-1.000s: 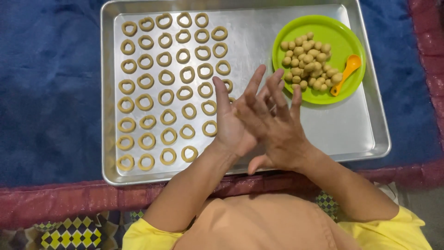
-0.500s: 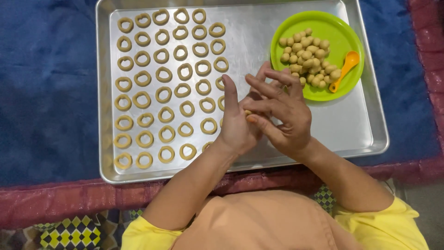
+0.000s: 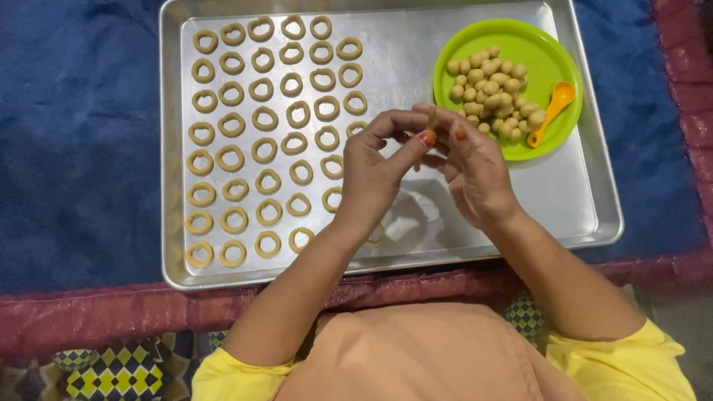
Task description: Hand-forming dough rings by rolling small dough balls into thin ropes and joining the ends on a tray.
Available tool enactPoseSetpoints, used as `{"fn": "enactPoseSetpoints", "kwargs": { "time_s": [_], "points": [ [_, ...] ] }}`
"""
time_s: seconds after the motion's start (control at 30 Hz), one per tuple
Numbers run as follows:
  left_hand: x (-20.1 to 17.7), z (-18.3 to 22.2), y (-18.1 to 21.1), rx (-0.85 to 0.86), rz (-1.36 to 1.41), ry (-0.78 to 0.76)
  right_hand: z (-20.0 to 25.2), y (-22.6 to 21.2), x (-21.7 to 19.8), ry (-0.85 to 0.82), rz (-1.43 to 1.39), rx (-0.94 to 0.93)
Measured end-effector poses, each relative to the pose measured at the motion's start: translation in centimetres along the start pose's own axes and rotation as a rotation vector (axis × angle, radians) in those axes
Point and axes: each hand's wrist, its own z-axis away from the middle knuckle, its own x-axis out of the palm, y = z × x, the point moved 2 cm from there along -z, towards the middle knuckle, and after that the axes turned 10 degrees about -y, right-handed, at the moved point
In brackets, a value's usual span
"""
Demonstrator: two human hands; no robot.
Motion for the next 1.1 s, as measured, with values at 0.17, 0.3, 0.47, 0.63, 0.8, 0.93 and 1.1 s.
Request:
{"fn": "enactPoseSetpoints", "kwargs": {
  "time_s": [0.17, 0.3, 0.47, 0.63, 0.8, 0.93, 1.1],
  "points": [
    [-1.7, -0.1, 1.1, -0.116, -0.168, 0.022, 0.5, 2.5, -2.0, -0.089, -0.023, 0.208],
    [-3.4, -0.2, 0.5, -0.16, -0.215, 0.017, 0.0, 3.3, -3.9, -0.209, 0.094, 0.259],
    [-4.4, -0.5, 0.1, -0.384, -0.793, -0.176, -1.0, 1.8, -4.5, -0.426, 0.738, 0.391],
    [-3.7, -1.5, 0.2, -0.218, -1.125, -0.248, -2.5, 0.2, -2.4, -0.502, 1.189, 0.339],
    [-3.1, -3.1, -0.7, -0.086, -1.384, -0.236, -3.9, 1.7, -2.2, -0.485, 1.41, 0.146],
    [-3.0, -4.2, -1.6, -0.053, -1.486, -0.199, -4.9, 1.5, -2.3, -0.402, 1.375, 0.13],
    [-3.1, -4.4, -1.7, -0.069, -1.511, -0.195, -5.3, 3.1, -4.1, -0.307, 1.646, 0.222]
  ]
}}
